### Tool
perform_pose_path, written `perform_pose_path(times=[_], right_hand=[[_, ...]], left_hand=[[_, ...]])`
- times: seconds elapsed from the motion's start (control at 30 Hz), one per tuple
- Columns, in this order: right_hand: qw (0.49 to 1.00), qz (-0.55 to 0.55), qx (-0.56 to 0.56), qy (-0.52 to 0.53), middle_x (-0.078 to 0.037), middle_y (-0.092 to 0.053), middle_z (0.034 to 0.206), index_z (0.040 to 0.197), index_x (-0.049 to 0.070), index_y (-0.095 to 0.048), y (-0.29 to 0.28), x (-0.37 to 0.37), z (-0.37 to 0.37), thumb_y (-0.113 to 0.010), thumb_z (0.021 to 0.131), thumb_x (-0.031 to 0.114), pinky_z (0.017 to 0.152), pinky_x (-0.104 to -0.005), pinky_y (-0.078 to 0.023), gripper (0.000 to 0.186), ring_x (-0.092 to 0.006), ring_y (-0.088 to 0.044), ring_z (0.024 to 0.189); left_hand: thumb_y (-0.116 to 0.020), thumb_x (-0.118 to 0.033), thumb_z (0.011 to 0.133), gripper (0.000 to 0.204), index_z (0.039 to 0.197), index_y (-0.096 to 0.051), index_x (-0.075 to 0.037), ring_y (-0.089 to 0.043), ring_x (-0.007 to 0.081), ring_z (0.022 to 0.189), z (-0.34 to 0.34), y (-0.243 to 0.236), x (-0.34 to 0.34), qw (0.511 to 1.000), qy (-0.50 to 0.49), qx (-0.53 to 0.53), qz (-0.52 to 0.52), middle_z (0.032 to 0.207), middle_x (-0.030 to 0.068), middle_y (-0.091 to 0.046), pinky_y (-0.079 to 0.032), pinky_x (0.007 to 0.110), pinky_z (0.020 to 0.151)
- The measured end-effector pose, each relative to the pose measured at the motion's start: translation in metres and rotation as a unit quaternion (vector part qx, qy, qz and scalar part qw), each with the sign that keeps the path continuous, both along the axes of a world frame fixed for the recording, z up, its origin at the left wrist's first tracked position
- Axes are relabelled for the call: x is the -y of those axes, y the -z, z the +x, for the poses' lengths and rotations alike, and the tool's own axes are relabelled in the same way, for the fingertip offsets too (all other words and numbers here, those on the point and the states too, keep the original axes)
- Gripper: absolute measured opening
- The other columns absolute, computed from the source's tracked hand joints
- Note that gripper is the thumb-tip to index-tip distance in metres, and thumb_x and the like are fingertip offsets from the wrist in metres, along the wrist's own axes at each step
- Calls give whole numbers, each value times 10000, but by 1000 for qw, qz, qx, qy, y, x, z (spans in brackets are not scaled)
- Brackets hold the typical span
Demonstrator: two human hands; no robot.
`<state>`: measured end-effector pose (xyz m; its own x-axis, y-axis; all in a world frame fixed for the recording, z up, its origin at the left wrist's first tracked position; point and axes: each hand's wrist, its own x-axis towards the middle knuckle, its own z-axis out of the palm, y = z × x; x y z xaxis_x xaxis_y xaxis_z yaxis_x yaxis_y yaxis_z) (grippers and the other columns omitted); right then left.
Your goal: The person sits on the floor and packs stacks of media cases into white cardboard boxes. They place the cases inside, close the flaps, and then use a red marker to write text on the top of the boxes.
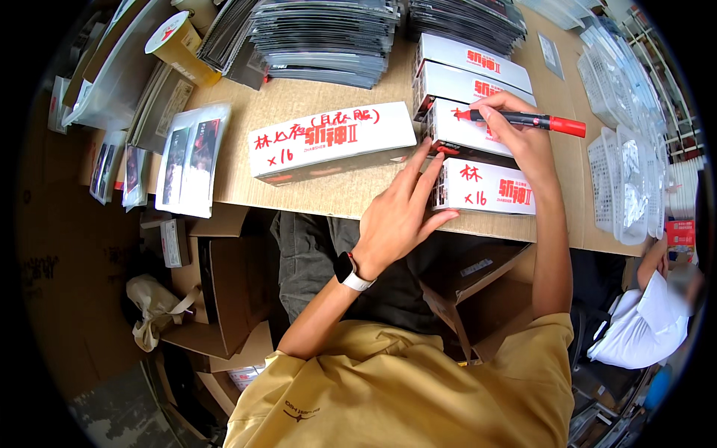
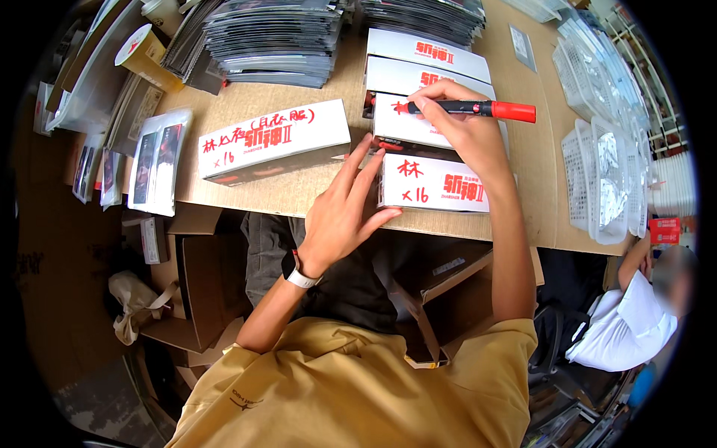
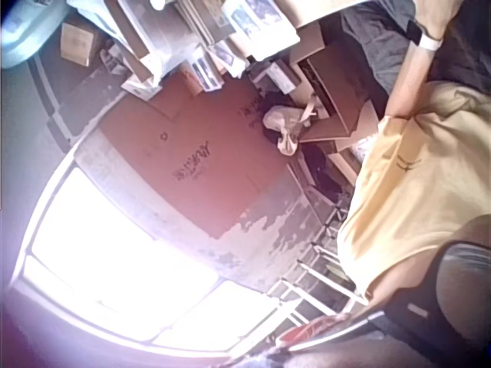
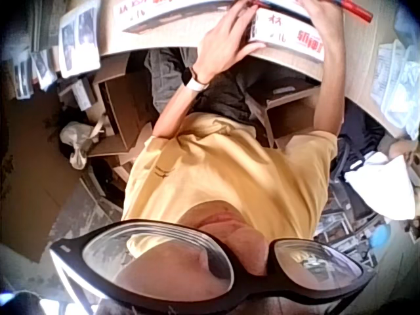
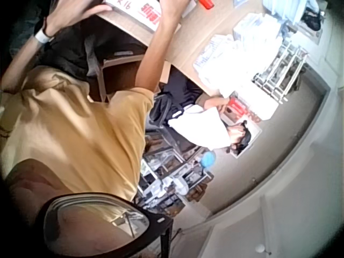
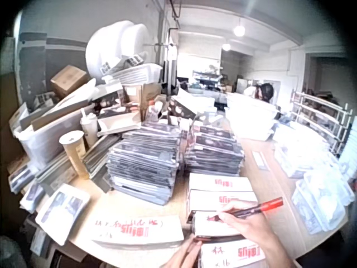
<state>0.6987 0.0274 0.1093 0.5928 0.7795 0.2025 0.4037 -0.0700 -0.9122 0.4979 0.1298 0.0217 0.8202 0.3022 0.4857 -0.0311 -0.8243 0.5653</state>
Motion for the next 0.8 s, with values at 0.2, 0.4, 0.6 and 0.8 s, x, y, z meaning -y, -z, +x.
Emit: perform_pose_path(times=[0.2, 0.4, 0.6, 0.8], right_hand=[[1000, -4, 6, 23, 29, -656, 851, 988, 1, -699, 3, 0, 5, -656, 992, 92, 688, -195, -417, 101, -22, -534, 769], [999, -5, -19, 41, 42, -624, 789, 952, 11, -694, 5, 5, 9, -672, 984, 105, 643, -191, -390, 101, -6, -503, 723], [999, 6, -7, 33, 39, -621, 782, 929, 8, -689, 4, 5, 5, -658, 983, 101, 615, -198, -372, 112, -1, -488, 692], [999, 11, -12, 51, 31, -624, 783, 907, 11, -688, 4, 7, 7, -636, 979, 85, 607, -191, -359, 116, -5, -484, 678]], left_hand=[[-739, -473, 894, 799, 1496, -444, -37, -589, 364, 1307, -1, 1, 0, 1000, -4, 0, 0, 1593, 197, -394, -605, 382, 878], [-748, -470, 887, 808, 1505, -438, -52, -585, 381, 1306, 2, 1, 0, 1000, 4, 1, -12, 1599, 187, -393, -597, 395, 899], [-733, -484, 893, 813, 1509, -433, -45, -587, 356, 1312, 2, 1, 1, 1000, 3, -3, 0, 1595, 193, -392, -606, 374, 875], [-727, -485, 898, 807, 1509, -434, -46, -590, 356, 1309, 1, 1, 0, 1000, 0, 0, 4, 1593, 191, -394, -606, 375, 877]])
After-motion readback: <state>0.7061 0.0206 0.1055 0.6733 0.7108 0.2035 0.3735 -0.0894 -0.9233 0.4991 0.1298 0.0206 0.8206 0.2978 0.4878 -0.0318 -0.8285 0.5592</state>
